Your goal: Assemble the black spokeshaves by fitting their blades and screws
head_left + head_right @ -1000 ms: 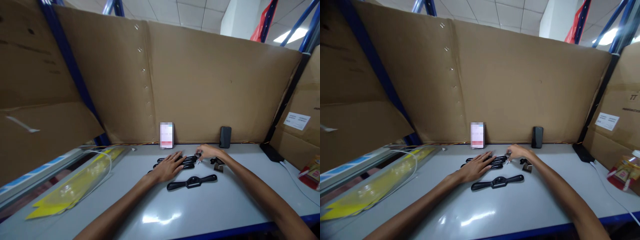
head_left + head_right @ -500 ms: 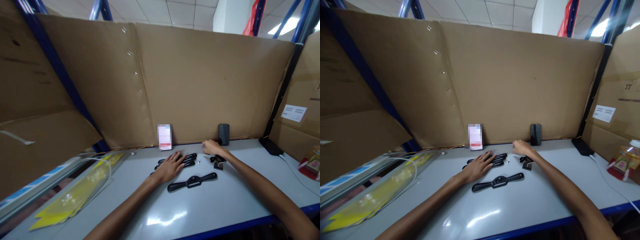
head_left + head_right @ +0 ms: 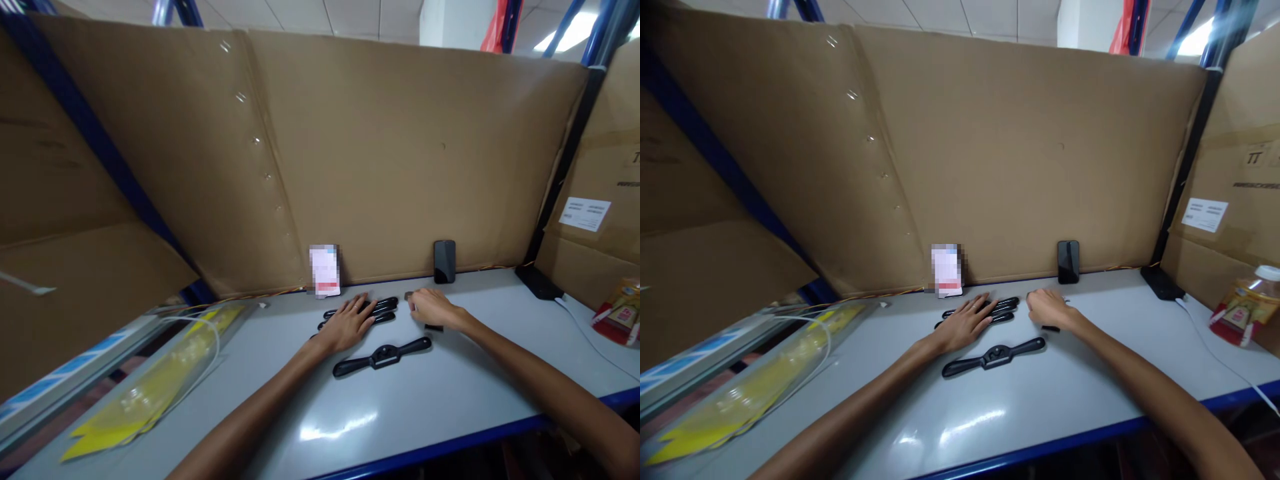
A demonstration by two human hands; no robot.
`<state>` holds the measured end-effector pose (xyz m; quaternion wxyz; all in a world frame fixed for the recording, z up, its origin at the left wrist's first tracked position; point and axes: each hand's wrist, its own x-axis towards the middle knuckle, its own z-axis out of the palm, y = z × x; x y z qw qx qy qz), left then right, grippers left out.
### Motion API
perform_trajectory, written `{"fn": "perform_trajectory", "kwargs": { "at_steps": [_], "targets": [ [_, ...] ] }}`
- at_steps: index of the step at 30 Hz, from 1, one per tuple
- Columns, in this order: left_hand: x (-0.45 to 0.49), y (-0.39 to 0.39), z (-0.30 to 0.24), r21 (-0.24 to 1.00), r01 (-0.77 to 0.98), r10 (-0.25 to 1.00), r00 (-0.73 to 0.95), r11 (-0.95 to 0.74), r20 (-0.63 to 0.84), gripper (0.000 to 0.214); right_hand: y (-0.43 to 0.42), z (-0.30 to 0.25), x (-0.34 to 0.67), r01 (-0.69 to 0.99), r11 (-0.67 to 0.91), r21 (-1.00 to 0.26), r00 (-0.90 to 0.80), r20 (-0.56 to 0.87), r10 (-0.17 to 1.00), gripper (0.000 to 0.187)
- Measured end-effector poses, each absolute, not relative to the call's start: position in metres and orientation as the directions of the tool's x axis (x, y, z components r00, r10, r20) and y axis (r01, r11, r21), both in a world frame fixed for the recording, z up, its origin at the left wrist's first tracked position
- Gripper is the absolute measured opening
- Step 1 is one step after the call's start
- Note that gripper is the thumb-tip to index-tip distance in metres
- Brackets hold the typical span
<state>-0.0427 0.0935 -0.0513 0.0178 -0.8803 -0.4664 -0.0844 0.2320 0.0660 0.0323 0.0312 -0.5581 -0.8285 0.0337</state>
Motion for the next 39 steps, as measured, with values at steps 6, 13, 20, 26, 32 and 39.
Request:
{"fn": "perform_trajectory", "kwargs": {
  "at_steps": [6,13,20,26,32,39],
  "targets": [
    [-0.024,0.100,-0.050,0.012,0.803,0.796,0.588,-0.596,0.144,0.060,0.067,0.038,0.263,0.950,0.286,-0.126,-0.275,0.099,0.956,0.023],
    [-0.013,0.111,-0.049,0.003,0.808,0.800,0.582,-0.589,0.146,0.060,0.075,0.040,0.288,0.975,0.148,-0.166,-0.121,0.159,0.980,0.022],
    [-0.027,0.110,-0.054,-0.020,0.805,0.792,0.588,-0.593,0.163,0.060,0.079,0.030,0.303,0.975,0.112,-0.192,-0.080,0.168,0.983,0.022],
    [-0.036,0.106,-0.054,-0.030,0.820,0.806,0.567,-0.571,0.169,0.059,0.079,0.031,0.302,0.976,0.131,-0.175,-0.101,0.170,0.980,0.020],
    [-0.034,0.106,-0.052,-0.029,0.820,0.806,0.568,-0.572,0.168,0.058,0.076,0.034,0.300,0.977,0.135,-0.165,-0.104,0.186,0.977,0.021],
    [-0.032,0.107,-0.048,-0.001,0.823,0.816,0.563,-0.568,0.128,0.059,0.074,0.038,0.302,0.981,0.130,-0.145,-0.102,0.188,0.977,0.023]
  ]
}}
